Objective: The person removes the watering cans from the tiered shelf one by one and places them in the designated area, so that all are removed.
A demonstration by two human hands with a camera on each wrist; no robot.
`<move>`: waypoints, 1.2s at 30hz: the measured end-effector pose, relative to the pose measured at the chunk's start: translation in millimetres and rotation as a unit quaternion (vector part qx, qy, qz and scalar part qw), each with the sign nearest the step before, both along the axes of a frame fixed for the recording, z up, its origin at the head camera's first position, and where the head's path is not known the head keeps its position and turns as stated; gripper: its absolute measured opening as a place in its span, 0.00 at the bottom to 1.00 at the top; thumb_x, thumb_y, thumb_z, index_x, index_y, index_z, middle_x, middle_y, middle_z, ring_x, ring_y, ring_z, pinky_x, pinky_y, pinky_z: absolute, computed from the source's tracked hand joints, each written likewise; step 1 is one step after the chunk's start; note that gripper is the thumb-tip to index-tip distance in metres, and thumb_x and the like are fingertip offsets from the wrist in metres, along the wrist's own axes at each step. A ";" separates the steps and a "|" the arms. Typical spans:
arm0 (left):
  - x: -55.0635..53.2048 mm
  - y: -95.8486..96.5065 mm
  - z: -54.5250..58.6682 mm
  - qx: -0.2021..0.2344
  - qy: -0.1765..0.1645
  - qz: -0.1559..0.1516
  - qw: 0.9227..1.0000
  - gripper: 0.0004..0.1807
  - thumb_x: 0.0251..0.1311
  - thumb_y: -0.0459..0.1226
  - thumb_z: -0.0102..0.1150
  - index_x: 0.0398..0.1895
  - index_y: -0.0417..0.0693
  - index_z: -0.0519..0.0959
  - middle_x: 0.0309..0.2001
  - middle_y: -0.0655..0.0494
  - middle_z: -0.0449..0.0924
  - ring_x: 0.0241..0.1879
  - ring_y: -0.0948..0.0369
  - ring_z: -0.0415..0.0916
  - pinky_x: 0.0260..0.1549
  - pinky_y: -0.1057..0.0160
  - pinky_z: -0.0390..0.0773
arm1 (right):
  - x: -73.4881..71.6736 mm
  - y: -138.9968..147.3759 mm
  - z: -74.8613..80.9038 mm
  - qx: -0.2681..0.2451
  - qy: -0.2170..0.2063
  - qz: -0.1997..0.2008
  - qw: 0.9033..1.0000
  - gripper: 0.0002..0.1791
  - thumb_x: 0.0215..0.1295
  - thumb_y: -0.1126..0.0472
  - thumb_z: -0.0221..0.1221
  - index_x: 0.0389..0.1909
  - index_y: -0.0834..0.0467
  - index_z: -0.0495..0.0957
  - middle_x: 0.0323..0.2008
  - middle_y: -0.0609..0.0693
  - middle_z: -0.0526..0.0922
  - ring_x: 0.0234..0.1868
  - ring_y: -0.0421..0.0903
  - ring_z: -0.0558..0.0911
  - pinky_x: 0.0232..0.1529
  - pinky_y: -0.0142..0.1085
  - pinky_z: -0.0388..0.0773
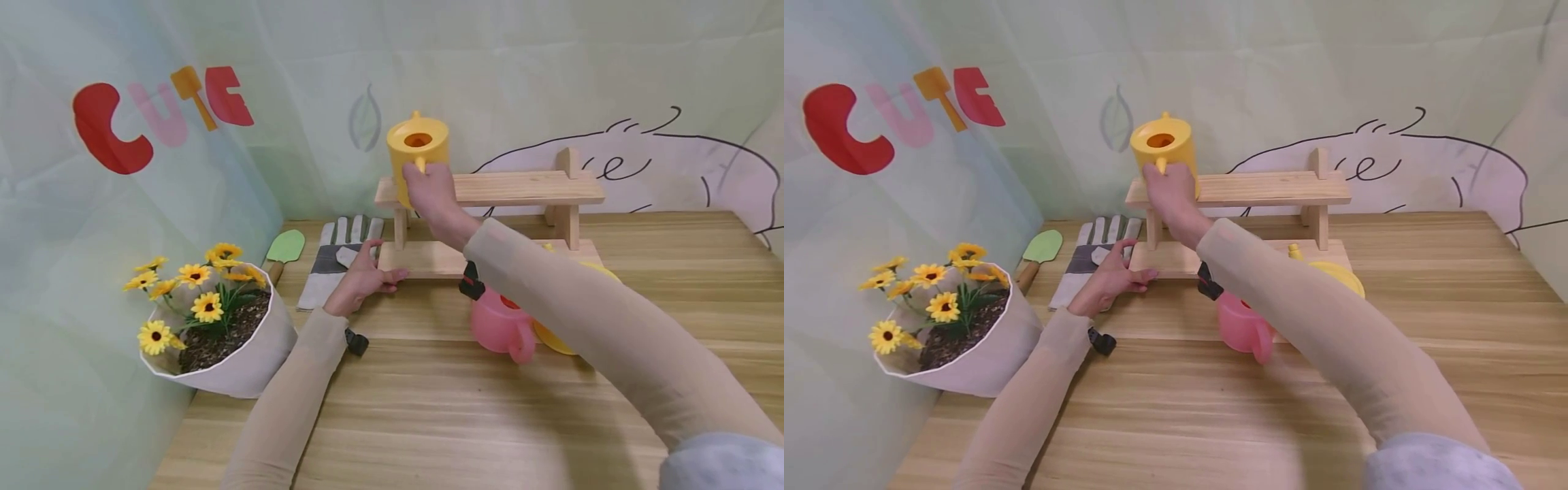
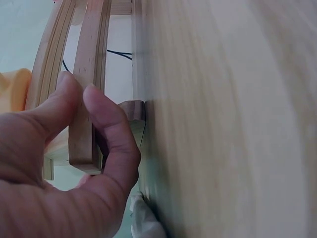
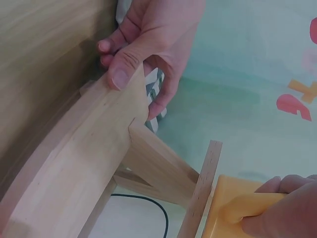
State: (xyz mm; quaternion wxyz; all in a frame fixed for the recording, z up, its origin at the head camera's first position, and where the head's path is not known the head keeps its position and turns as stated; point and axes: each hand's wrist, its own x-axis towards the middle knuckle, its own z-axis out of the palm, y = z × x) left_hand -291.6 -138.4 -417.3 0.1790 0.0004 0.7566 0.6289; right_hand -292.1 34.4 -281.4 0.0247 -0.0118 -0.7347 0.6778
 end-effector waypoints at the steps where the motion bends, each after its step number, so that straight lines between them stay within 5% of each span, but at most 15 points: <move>1: 0.2 0.1 0.1 0.000 0.000 0.000 1.000 0.55 0.68 0.29 0.73 0.87 0.48 0.46 0.51 0.42 0.81 0.28 0.62 0.84 0.27 0.71 0.87 | 0.8 0.2 -0.2 0.001 0.000 0.000 1.000 0.21 0.83 0.55 0.50 0.23 0.54 0.68 0.17 0.41 0.66 0.21 0.40 0.67 0.24 0.32 0.65; 24: 0.0 0.3 0.8 -0.011 0.005 0.000 1.000 0.55 0.68 0.30 0.74 0.88 0.50 0.47 0.48 0.43 0.79 0.26 0.63 0.83 0.26 0.71 0.86 | 34.0 8.6 -6.9 -0.004 -0.010 0.007 1.000 0.21 0.79 0.58 0.51 0.21 0.54 0.68 0.18 0.43 0.68 0.28 0.44 0.71 0.33 0.33 0.70; 32: -1.8 -0.1 -1.6 -0.004 -0.002 0.000 1.000 0.55 0.67 0.29 0.74 0.88 0.50 0.47 0.65 0.29 0.71 0.28 0.63 0.85 0.28 0.71 0.88 | 50.4 9.8 -9.2 0.014 -0.010 0.010 1.000 0.22 0.78 0.57 0.51 0.19 0.54 0.68 0.17 0.43 0.68 0.28 0.44 0.71 0.32 0.34 0.69; 36: -2.1 -0.1 -1.1 -0.008 -0.003 0.001 1.000 0.56 0.67 0.30 0.74 0.88 0.51 0.47 0.61 0.33 0.74 0.29 0.63 0.86 0.28 0.71 0.88 | 58.6 10.5 -11.7 0.022 -0.007 0.007 1.000 0.22 0.76 0.57 0.52 0.18 0.54 0.69 0.17 0.44 0.69 0.28 0.45 0.71 0.31 0.35 0.68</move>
